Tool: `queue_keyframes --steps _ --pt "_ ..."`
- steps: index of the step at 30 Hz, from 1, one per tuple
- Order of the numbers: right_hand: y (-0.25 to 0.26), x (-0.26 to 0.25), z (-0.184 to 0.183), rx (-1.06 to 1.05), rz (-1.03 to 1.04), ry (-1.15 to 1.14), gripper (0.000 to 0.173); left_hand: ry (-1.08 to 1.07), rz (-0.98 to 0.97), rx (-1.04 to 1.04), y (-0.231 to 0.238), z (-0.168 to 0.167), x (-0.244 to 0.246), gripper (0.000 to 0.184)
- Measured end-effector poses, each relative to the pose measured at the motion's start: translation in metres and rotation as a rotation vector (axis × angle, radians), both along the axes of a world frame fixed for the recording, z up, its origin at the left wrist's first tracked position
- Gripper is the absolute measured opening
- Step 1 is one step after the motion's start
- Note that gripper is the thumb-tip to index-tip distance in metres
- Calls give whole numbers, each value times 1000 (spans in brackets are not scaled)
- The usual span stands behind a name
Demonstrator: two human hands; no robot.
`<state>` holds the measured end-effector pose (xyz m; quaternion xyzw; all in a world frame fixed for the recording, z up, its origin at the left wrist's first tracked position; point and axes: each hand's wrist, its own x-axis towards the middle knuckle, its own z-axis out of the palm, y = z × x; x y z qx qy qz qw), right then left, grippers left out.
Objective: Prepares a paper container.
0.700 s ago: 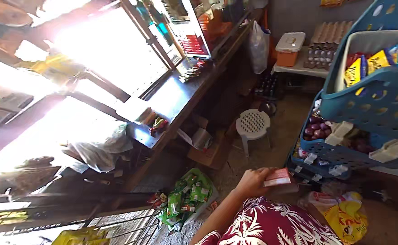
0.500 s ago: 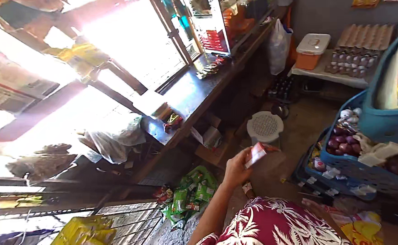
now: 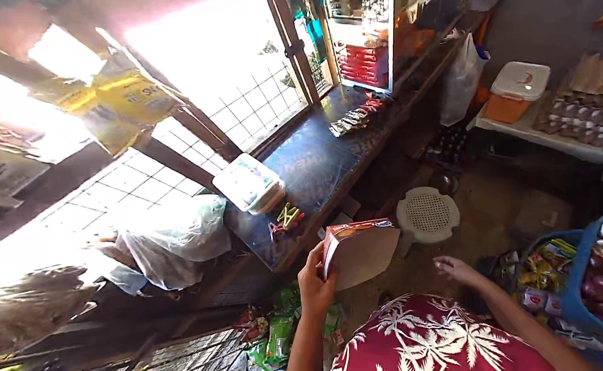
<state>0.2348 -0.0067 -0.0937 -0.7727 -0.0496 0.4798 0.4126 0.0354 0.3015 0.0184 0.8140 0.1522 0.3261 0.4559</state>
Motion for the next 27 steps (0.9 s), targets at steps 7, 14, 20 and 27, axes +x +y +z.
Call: queue_keyframes --steps 7,14,20,27 --pt "86 180 55 131 7 -680 31 -88 194 -184 1 -6 19 45" --pt "203 390 123 113 159 -1123 35 -161 433 -271 -17 4 103 41" --pt "255 476 130 -207 282 -1224 52 -249 439 -237 -19 9 172 42" --pt "244 498 148 -370 252 -1059 47 -227 577 -306 6 18 197 40"
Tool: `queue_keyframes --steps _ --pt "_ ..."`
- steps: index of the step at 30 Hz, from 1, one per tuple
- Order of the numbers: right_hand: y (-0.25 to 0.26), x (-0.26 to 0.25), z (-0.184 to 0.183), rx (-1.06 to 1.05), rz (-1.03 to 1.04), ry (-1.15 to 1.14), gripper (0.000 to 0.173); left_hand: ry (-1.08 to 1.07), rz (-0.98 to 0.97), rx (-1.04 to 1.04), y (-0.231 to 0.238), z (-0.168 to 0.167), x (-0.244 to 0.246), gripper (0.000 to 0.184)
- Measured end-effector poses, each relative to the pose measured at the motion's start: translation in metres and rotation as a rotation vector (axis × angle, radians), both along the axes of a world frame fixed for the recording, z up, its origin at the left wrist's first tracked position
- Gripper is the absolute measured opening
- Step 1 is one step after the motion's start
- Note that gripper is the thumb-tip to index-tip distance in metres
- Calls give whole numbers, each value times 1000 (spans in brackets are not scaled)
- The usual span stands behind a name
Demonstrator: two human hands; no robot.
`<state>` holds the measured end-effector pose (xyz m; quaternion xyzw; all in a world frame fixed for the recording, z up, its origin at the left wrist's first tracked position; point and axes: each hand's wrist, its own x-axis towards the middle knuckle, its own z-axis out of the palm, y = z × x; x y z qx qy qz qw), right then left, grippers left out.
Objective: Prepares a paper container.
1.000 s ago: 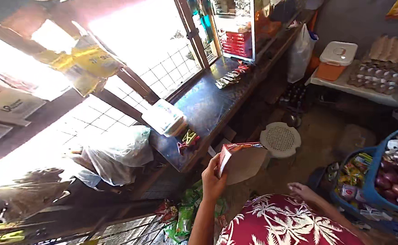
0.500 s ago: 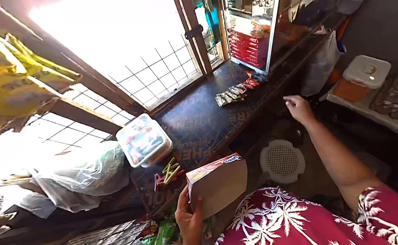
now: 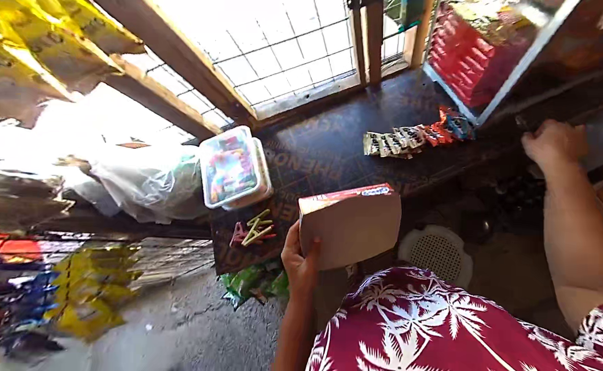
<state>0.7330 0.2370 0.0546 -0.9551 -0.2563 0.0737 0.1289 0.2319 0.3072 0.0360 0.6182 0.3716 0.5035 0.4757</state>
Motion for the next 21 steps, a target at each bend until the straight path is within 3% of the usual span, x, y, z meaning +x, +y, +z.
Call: queue_keyframes --steps 4,9,13,17,21 --pt "-6 18 1 -32 -2 99 60 -9 23 -38 29 -1 11 43" --pt "-55 49 -28 -127 76 218 45 -95 20 20 63 0 17 41" --pt "-111 -23 -18 43 66 464 44 -160 46 98 88 6 17 46" --pt "-132 -121 -27 591 232 706 25 -270 51 151 106 11 18 39" --pt "-92 -213 -30 569 275 816 21 -278 28 241 116 16 22 41"
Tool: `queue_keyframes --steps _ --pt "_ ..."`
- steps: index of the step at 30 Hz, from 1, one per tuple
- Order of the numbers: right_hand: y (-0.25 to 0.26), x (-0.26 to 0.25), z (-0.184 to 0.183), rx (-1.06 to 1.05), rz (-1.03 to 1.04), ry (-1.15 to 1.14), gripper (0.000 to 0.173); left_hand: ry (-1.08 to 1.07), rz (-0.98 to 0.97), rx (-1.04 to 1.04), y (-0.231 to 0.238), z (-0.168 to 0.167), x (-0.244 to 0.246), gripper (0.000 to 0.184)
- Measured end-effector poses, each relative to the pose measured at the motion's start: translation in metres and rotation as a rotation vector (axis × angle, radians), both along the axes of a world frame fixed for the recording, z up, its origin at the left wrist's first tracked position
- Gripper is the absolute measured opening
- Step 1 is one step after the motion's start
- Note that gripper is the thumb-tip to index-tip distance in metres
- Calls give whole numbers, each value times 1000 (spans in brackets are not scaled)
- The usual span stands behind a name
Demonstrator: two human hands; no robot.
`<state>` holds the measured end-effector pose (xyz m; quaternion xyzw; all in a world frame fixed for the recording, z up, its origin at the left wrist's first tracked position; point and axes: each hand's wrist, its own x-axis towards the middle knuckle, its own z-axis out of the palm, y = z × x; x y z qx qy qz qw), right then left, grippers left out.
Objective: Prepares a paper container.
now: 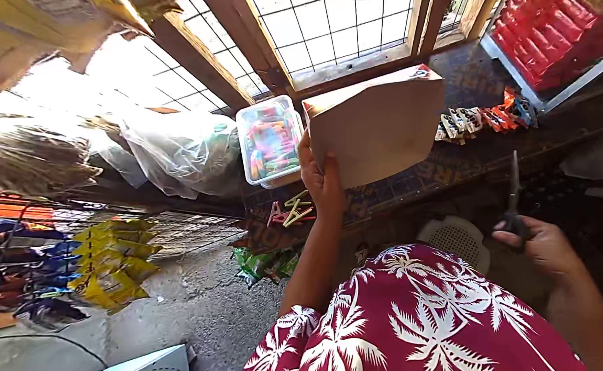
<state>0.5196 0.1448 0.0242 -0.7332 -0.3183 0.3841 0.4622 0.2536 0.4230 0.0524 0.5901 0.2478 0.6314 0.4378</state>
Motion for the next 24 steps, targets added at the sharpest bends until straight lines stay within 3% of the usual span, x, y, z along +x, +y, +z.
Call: queue_keyframes --steps 3,7,10,13,24 --pt "32 -44 1 30 92 97 23 -20 11 32 5 1 4 40" --pt "57 -78 12 93 127 292 6 -33 45 90 10 7 8 44" --pt "67 -89 10 125 279 346 30 -34 90 132 9 15 10 48" --pt "78 -99 12 127 373 312 41 -12 108 183 6 18 7 49" --pt "93 -114 19 123 315 310 22 24 68 244 -19 20 -2 45"
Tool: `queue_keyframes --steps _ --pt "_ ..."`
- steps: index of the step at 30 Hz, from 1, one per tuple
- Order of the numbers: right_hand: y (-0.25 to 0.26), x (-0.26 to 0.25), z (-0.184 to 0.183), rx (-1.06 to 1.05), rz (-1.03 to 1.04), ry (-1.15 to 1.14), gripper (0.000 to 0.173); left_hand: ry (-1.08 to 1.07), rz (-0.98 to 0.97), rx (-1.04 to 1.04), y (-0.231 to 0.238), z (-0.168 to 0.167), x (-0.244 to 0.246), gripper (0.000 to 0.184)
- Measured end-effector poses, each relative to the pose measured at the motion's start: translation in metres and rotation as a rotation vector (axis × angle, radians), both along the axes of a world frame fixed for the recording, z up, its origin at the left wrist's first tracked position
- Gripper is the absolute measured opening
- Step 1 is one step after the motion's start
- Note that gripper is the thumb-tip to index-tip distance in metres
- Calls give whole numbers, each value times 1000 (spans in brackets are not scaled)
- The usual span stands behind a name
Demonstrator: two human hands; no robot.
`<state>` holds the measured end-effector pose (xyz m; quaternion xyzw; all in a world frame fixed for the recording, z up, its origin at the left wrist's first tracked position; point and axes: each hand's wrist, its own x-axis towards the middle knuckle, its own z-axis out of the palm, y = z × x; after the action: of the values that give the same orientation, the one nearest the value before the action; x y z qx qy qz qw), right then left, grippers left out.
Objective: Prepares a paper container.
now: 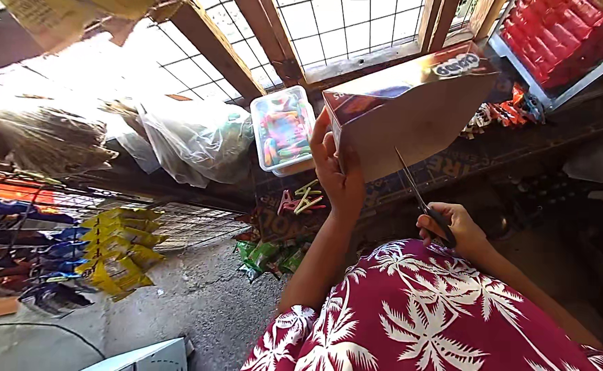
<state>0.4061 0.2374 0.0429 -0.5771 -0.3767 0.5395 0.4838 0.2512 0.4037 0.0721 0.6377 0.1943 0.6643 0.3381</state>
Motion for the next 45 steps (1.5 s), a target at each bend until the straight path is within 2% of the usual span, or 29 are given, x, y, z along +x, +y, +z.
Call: queue_keyframes --steps 11,20,45 --pt "-11 -6 1 -16 -23 -9 20 -22 72 -96 -24 -9 1 45" --pt "-21 -8 0 -26 -38 -44 22 -31 36 -126 -32 -12 0 45" --pt "-23 -3 -3 -44 -56 -68 23 -40 29 -159 -32 -11 4 45"
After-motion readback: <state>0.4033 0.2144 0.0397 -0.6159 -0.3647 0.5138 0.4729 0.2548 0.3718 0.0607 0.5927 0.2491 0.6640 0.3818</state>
